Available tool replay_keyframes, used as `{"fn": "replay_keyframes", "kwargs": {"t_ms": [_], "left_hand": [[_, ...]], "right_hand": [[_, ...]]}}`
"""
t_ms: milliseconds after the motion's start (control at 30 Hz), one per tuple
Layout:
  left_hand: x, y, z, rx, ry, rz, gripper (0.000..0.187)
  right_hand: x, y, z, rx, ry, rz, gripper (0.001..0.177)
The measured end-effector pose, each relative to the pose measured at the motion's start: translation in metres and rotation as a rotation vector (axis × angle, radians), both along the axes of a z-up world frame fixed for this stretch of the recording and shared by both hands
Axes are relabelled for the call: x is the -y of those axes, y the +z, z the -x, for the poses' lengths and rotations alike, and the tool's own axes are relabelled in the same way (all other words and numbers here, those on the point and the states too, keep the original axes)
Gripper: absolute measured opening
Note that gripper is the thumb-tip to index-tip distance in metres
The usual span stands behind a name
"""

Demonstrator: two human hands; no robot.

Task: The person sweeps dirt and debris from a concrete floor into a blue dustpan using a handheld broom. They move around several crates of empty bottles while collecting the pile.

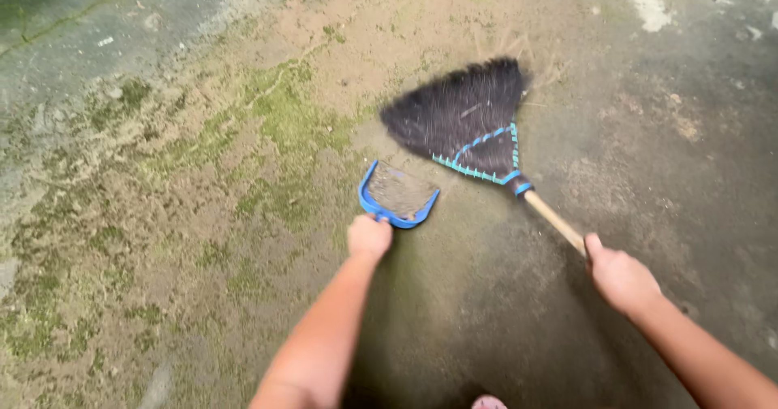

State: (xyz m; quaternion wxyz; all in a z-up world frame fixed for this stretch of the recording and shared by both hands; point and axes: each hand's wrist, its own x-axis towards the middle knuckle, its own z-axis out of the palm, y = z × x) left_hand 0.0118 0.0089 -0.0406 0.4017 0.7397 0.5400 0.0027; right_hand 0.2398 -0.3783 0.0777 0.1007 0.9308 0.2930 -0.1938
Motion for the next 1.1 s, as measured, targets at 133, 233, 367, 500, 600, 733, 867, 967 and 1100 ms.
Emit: {"fn": "replay_keyframes", "kwargs": {"t_ms": [133,233,367,500,600,733,867,967,1100], "left_hand": [[0.016,-0.03,-0.045,0.121,0.087,-0.007,0.034],[-0.003,-0.052,-0.066,0.324,0.11,0.088,0.032],[-0.026,-0.035,-0.07,0.668,0.297,0.55,0.032],[-0.031,0.044,-0.035,0.762,0.307,0.58,0.036],[-0.044,0.115,-0.009,0.799,0.386,0.583,0.038],[-0.073,0.206,0.041,0.744,0.488,0.524,0.037],[-0.097,0.314,0.1,0.726,0.573,0.469,0.036],[-0.107,0.391,0.151,0.775,0.668,0.436,0.036],[-0.101,0.471,0.216,0.766,0.798,0.352,0.031]], "right_hand": [[0.016,0.004,0.005,-0.026,0.011,0.026,0.02],[0.019,0.03,0.009,-0.04,-0.027,-0.007,0.024],[0.019,0.069,0.019,-0.099,-0.233,-0.209,0.03],[0.011,0.123,0.011,-0.186,-0.429,-0.266,0.033],[0.001,0.16,-0.004,-0.114,-0.285,-0.249,0.035],[-0.024,0.218,0.0,-0.319,-0.333,-0.483,0.025],[-0.06,0.296,0.006,-0.765,-0.724,-0.495,0.017],[-0.078,0.344,0.005,-0.912,-0.838,-0.495,0.013],[-0.111,0.4,0.014,-1.081,-0.98,-0.538,0.012]]}}
